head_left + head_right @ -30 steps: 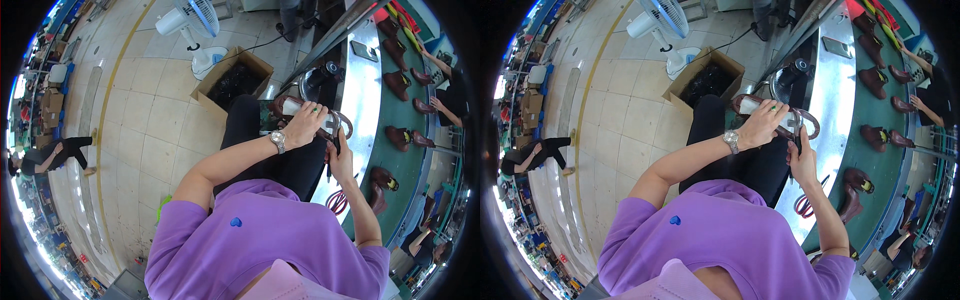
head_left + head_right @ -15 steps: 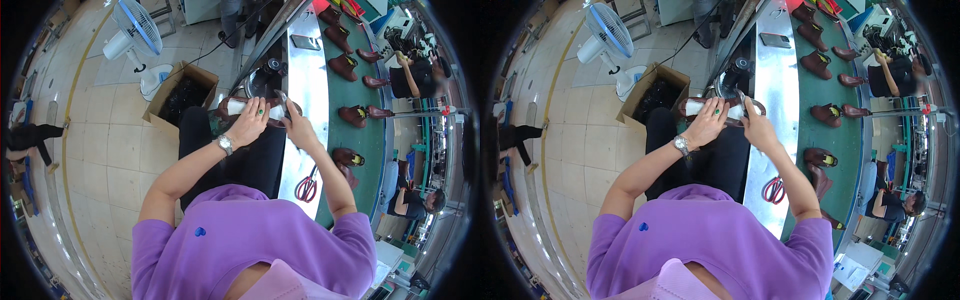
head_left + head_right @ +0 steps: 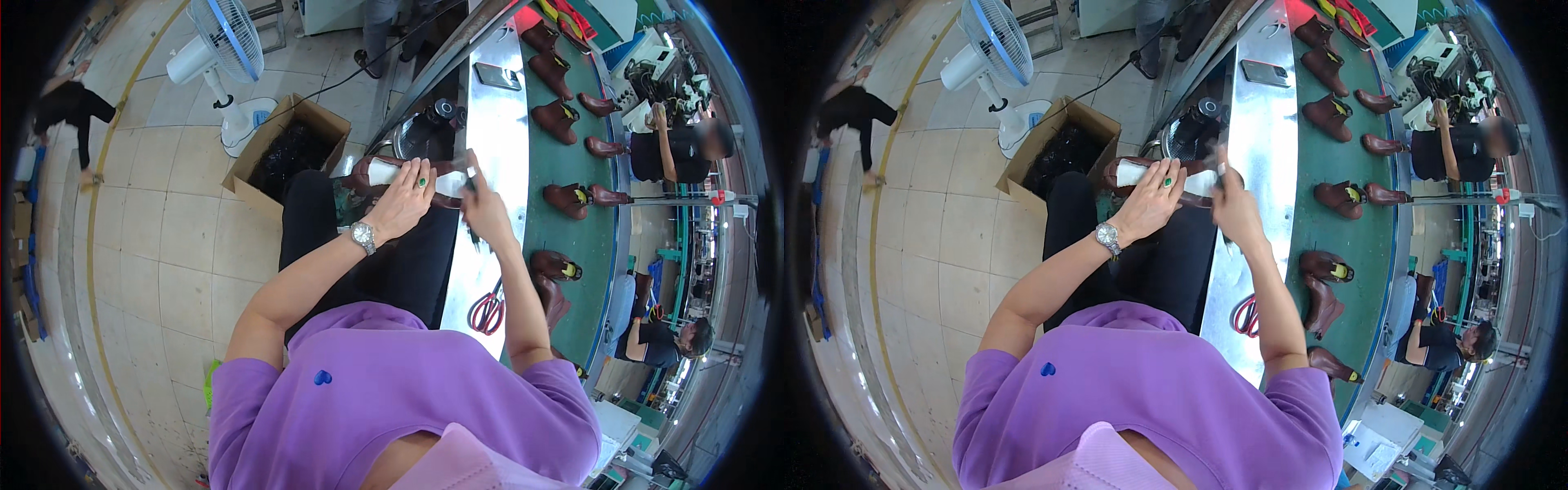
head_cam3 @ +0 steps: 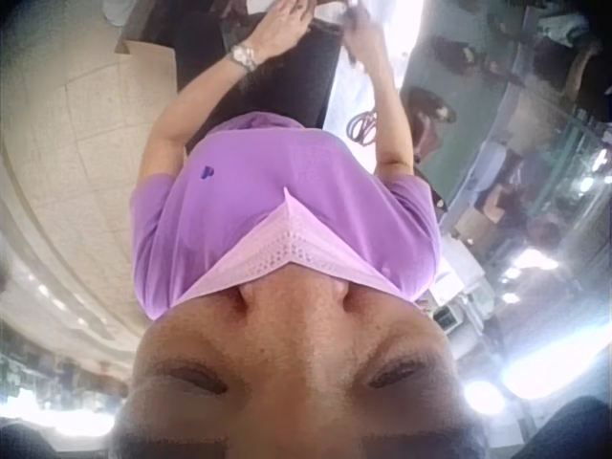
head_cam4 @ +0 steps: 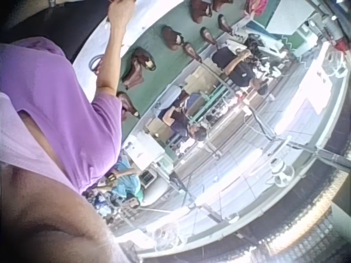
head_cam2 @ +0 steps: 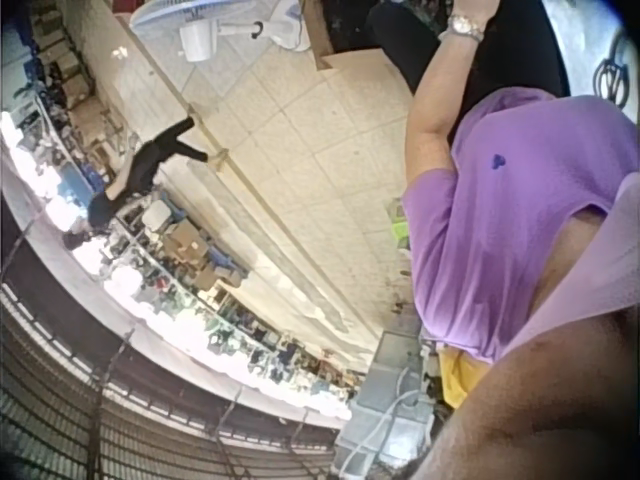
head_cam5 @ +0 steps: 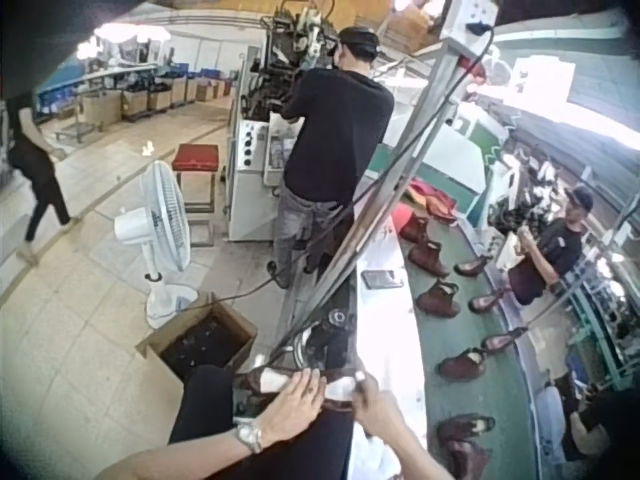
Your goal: The person processes shoes along an assembly line, using scissors, pliers, and a hand tool to trim threads, remove fasteners, and smooth the sole edges before placing the shoes onto the conveyor belt.
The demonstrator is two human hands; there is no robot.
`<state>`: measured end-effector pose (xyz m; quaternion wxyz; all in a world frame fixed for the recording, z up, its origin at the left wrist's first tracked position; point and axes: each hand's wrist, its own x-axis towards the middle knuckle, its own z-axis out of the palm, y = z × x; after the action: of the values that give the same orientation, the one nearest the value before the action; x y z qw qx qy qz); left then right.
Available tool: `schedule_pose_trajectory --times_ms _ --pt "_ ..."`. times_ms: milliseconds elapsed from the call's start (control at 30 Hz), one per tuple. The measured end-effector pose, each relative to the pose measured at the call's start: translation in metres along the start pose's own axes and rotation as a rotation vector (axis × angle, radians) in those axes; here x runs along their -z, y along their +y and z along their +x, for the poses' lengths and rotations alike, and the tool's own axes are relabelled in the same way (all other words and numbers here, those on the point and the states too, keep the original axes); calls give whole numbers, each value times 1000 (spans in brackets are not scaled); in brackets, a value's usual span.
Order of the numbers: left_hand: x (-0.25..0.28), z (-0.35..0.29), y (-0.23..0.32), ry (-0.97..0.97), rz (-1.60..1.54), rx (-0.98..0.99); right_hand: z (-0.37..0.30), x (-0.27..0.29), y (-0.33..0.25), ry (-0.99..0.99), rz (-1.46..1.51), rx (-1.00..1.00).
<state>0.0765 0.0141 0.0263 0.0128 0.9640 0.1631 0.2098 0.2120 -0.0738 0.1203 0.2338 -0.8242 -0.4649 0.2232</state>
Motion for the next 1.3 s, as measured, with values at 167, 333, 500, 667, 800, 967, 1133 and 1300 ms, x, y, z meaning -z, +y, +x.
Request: schedule_pose_trajectory --times_ms 167,333,500,667,800,967,1133,1300 --pt "-3 -4 -3 20 -59 38 -3 5 -18 -56 -72 142" --pt "-3 -2 -2 59 -27 1 -5 -16 -13 -94 -398 120" --pt "-7 -6 -4 115 -56 12 -6 -20 -23 37 -393 213" --pt "-12 -10 -6 178 -129 -5 -1 -15 -28 -159 -584 160" --pt "-12 -8 -7 198 -242 16 -6 -27 -29 87 -426 185" --pt "24 1 -14 125 -611 253 -3 -24 -34 -155 -540 137" --pt "33 -7 -27 -5 -1 163 -6 -41 -40 -10 -393 181" --pt "18 -23 -31 64 -2 116 -3 -35 -51 -108 -424 193"
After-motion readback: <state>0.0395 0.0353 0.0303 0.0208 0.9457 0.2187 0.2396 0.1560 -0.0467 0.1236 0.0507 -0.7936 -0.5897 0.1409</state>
